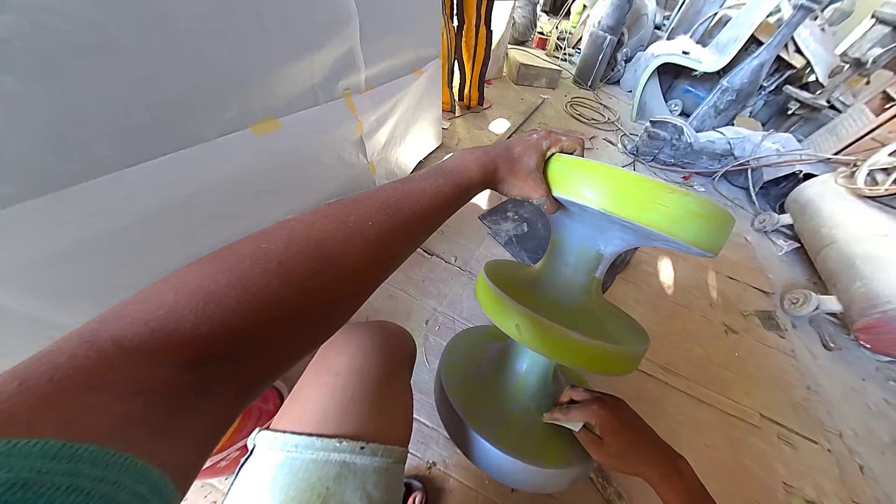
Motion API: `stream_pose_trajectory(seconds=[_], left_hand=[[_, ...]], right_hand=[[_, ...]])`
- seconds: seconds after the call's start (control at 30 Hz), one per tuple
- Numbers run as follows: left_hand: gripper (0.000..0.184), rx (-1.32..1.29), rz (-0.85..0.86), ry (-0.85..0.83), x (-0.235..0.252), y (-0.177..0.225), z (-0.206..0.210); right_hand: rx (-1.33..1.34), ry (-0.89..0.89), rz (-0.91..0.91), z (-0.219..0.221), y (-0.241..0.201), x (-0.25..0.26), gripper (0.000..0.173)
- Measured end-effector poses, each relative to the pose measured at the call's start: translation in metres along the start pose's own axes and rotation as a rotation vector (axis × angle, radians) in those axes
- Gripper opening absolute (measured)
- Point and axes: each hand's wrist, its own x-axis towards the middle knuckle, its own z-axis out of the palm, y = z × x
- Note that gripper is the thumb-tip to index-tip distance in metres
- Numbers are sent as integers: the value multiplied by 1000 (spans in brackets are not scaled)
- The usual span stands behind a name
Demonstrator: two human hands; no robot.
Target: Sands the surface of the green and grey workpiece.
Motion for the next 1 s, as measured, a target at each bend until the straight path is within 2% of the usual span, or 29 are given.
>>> stream_pose_trajectory(seconds=[0.1, 0.17, 0.27, 0.37, 0.47, 0.63, 0.73, 0.8, 0.93, 1.0], left_hand=[[52, -15, -7, -5, -4, -5, -3], [52, -29, -2, -2, -6, -8, -3], [52, -34, -12, -4, -6, -8, -3], [53, -34, -13, -3, -5, -8, -4], [52, -40, -3, 5, -5, -8, -3], [50, -46, 25, 14, -4, -9, -3], [49, -36, 20, 22, -4, -12, -3], [50, -34, 2, 19, -5, -13, -4], [52, -34, -26, 11, -6, -13, -4], [51, -45, -17, 13, -5, -13, -4]], right_hand=[[120, 363, -57, 13, 13, 4, 41], [94, 639, -66, 29, 20, 12, 37], [-5, 828, -35, 50, 18, 22, 35], [-63, 784, -16, 58, 10, 23, 37], [-122, 643, -6, 59, 6, 19, 37], [-196, 324, 78, 36, 5, 7, 40], [-177, 252, 33, 26, 20, -2, 37], [-117, 353, -6, 26, 30, -6, 34], [158, 739, -88, 42, 36, 8, 34], [219, 820, -105, 51, 34, 17, 33]])
